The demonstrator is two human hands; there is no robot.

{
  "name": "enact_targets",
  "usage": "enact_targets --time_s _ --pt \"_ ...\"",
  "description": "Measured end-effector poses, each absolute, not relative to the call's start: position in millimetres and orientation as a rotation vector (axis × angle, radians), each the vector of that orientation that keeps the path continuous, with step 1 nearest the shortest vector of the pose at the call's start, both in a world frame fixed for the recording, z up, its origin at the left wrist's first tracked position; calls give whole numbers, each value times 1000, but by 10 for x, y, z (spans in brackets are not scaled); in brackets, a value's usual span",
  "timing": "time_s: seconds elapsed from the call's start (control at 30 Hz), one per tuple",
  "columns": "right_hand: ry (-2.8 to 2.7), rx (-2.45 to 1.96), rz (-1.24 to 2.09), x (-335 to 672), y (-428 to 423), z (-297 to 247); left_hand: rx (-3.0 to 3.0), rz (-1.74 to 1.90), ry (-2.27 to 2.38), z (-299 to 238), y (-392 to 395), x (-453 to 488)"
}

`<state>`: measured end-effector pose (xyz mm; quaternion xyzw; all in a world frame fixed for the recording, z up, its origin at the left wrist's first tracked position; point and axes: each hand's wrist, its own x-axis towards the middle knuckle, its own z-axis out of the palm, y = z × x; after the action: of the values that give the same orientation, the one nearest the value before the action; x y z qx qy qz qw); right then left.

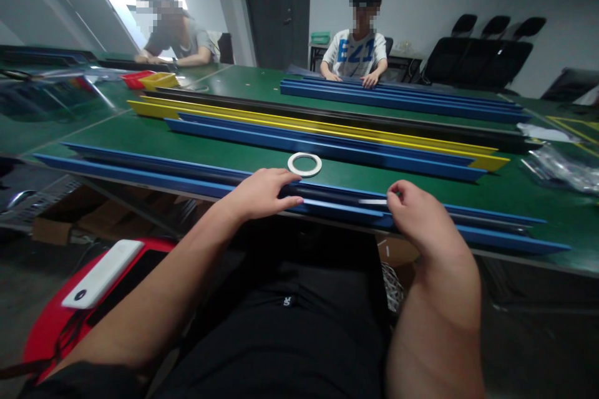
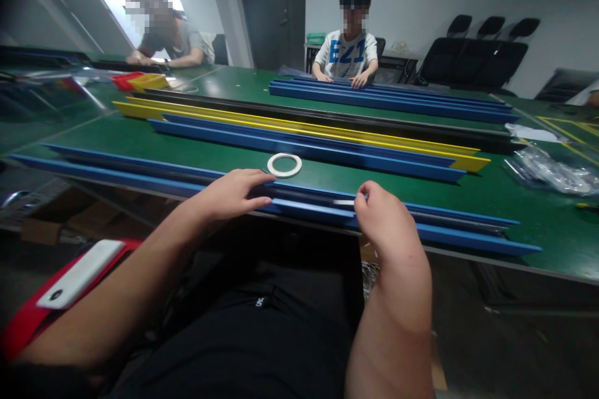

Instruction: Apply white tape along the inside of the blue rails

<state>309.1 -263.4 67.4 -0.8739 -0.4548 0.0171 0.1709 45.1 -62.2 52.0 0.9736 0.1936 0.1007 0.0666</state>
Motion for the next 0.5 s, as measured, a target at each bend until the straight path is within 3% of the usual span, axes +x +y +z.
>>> enact_targets --time_s 0.17,0.3,0.5 --pt "-1422 -2540 219 3091 -2634 614 2984 345 454 507 -1080 965" --pt "-1479 -2422 84 3069 -2644 672 3046 393 505 411 -1387 1403" --pt "-1038 -2188 0 3091 -2684 729 3076 406 645 287 -1443 1661"
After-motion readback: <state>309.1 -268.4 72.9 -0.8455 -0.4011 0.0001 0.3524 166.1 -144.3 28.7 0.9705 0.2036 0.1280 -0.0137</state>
